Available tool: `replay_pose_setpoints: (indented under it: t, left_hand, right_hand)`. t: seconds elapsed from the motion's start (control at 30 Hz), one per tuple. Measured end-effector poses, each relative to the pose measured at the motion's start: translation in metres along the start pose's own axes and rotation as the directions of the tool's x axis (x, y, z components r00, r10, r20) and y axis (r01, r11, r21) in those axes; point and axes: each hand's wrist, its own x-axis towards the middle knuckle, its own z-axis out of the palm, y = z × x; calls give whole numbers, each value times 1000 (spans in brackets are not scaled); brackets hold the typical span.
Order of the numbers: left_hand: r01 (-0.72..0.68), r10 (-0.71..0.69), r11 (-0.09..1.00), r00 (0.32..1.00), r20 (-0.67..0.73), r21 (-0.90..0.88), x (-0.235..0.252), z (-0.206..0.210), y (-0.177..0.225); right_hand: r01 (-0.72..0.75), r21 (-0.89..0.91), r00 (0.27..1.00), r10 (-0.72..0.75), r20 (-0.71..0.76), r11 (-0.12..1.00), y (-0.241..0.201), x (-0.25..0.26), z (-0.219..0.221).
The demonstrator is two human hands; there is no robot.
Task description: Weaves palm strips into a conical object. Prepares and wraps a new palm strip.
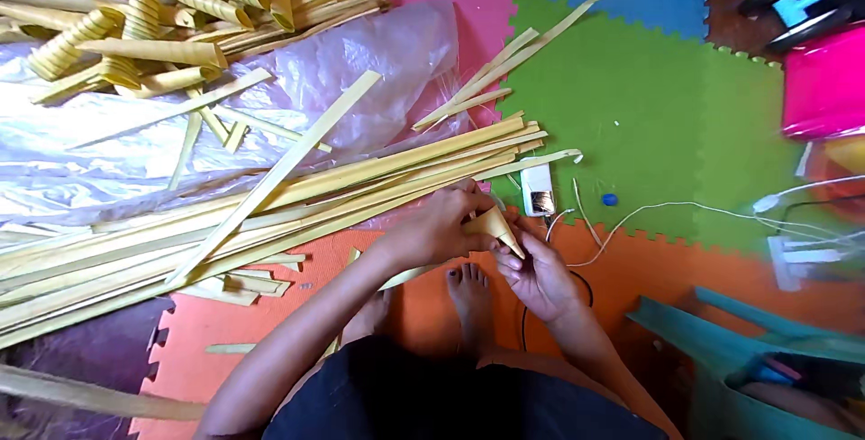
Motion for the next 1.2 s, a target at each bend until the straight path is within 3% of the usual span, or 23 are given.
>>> replay_pose_setpoints:
  t: [0.07,0.2,0.27,0.33,0.4,0.5,0.57,0.6,0.67,0.73,0.77,0.8,0.83,0.87,0.9,0.93,0.97,1.03,1.07,1.13,1.2]
  left_hand:
    - [-12,15,998,999,-50,67,-1,3,1]
    - [56,-47,997,985,-163,50,-3,6,6]
    - [27,-36,998,989,-141,-64,-4,2,4]
    - [33,-52,984,993,-104,-174,-7,0,4]
    - [55,-78,974,993,-94,-218,-7,-1,9]
    - [94,-116,981,985,-126,-172,-7,1,20]
    - [89,-111,973,989,-95,-213,-9,-1,19]
    - [66,-82,964,995,-55,-256,-9,-2,16]
    - [43,-32,927,999,34,-372,-10,-3,7]
    - [47,-21,903,998,65,-427,-11,-2,3]
    - [45,-23,901,998,56,-431,-11,-1,2]
    - [37,-24,901,999,35,-432,-12,0,1]
    - [32,-32,903,999,9,-428,-12,1,1]
    - [28,-39,908,999,-16,-418,-12,0,2]
    - [29,-45,916,999,-29,-399,-13,-1,2]
    - [37,-51,922,998,-26,-387,-15,-2,4]
    - [45,-53,922,998,-12,-384,-16,-4,5]
    - [56,-51,918,998,24,-392,-18,-7,7]
    - [57,-56,920,998,14,-389,-19,-8,9]
    - [57,-77,927,996,-39,-372,-19,-11,13]
    - [48,-83,937,993,-88,-346,-20,-11,16]
  right_hand:
    - [-34,-28,997,35,62,999,1,0,-3]
    - [129,-192,989,-110,103,973,7,-3,-4]
    - [64,-78,997,-60,50,995,4,-4,-1]
    - [-88,103,994,80,77,991,-1,-3,-3]
    - [-124,67,982,113,152,990,-2,-3,-5]
    - [141,-250,976,-92,198,958,3,-7,-5]
    - [182,-266,974,-135,184,947,4,-8,-5]
    - [120,-204,983,-87,162,972,3,-8,-4]
    - [-159,67,968,142,208,985,-5,-10,-8]
    - [-440,334,864,292,410,833,-9,-9,-13]
    - [-418,312,866,271,419,853,-8,-10,-13]
    - [-248,165,918,178,354,955,-6,-12,-11]
    - [22,-83,959,2,285,996,-2,-12,-10]
    - [277,-295,942,-198,270,914,3,-10,-11]
    - [431,-418,898,-338,280,800,8,-7,-15]
    - [449,-443,893,-369,258,776,9,-6,-17]
    - [356,-392,933,-295,209,848,6,-8,-15]
    - [27,-153,981,4,195,988,-1,-13,-15]
    - [-15,-125,980,39,195,992,-1,-16,-13]
    - [219,-307,965,-160,206,926,3,-18,-12]
    - [540,-527,841,-405,358,656,11,-12,-20]
